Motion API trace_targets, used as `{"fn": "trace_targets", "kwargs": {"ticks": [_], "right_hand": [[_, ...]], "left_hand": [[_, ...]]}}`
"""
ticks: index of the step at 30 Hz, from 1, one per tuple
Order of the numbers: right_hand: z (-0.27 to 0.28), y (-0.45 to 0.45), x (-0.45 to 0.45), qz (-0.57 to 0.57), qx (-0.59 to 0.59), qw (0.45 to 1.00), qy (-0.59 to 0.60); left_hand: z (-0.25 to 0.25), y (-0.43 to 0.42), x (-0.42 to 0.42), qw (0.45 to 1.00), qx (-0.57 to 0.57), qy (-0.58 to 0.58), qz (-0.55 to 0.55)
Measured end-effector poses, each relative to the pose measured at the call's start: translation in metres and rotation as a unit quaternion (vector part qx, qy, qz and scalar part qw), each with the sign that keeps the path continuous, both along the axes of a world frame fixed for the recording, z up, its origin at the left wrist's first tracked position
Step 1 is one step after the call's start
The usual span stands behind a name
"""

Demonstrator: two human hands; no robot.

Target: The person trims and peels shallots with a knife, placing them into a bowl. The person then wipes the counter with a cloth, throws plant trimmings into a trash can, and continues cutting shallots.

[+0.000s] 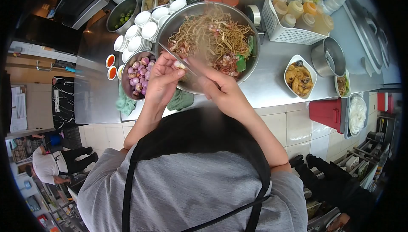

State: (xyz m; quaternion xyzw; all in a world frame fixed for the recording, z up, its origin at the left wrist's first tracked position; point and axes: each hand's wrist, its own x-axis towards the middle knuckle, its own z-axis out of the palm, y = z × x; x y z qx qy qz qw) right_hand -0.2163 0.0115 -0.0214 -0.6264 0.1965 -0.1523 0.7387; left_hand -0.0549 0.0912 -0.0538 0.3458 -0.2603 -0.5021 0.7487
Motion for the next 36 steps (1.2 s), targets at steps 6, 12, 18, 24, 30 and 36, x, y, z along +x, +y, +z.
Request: {"fn": "trace_targets", "kwargs": {"ticks": [6,12,18,24,30,36], "right_hand": [[-0.006,-0.007,-0.002,-0.033,0.010,0.999,0.006],[-0.008,-0.012,-0.004,-0.074,0.034,0.997,0.016],[0.001,0.007,0.004,-0.027,-0.017,0.999,-0.013],[-0.003,0.006,0.004,-0.037,0.015,0.999,-0.007],[-0.002,0.002,0.000,-0.037,0.043,0.998,-0.017],[-0.012,-0.013,-0.005,-0.086,0.009,0.996,0.009]], "left_hand": [[0.004,0.002,0.000,1.000,-0.011,-0.002,-0.005],[0.006,0.000,-0.001,0.999,0.000,0.049,-0.010],[0.001,-0.001,-0.004,1.000,0.001,0.016,0.012],[-0.001,-0.002,-0.006,1.000,0.002,0.006,0.026],[-0.003,-0.001,-0.004,0.998,0.012,0.053,-0.016],[-0.003,0.001,-0.002,0.991,-0.007,0.119,-0.067]]}}
